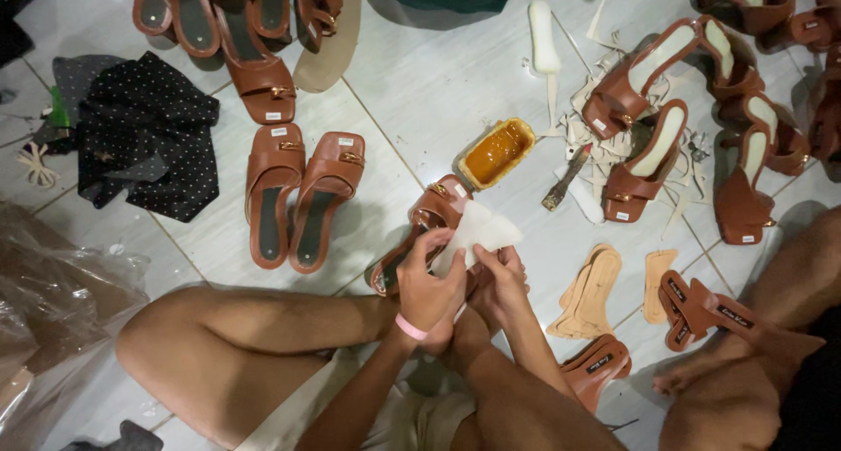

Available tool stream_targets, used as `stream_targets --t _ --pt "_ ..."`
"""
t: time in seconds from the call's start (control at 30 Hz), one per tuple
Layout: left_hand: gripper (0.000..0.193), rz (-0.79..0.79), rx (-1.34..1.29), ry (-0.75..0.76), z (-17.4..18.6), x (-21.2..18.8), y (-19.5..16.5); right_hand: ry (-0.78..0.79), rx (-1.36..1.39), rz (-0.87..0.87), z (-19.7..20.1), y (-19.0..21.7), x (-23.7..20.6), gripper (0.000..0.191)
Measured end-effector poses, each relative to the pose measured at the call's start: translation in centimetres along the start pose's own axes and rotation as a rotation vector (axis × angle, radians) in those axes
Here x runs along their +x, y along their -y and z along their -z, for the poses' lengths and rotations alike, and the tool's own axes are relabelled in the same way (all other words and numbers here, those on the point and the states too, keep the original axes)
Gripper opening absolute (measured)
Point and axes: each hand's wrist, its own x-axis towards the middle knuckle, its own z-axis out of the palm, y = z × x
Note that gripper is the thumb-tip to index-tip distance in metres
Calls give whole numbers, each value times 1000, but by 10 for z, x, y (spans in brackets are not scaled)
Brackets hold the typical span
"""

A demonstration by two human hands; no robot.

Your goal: The person applies adhesive to a white shoe insole using a brush and then inserts it into a brown slide sandal. The person repeats this process for multiple insoles and sandals.

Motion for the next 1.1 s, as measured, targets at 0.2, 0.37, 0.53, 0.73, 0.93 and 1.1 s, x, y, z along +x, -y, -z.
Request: stream_targets --t 0.2,0.37,0.53,0.73,0.93,1.1 --pt "34 15 -205 -117 -15 -2 22 11 108 76 -11 4 -7 55" --pt "35 164 -534 -232 -13 11 49 -37 205 79 -5 16 -6 52" --pt "37 125 -550 -335 9 28 55 -174 104 147 31 50 7 45" --pt "34 25 -447 -235 22 27 58 -272 -34 107 93 96 40 34" --pt "36 199 -474 -187 20 12 65 -324 -322 151 110 107 66 45" --pt "36 209 -426 -126 18 8 59 -410 -478 217 108 117 71 61"
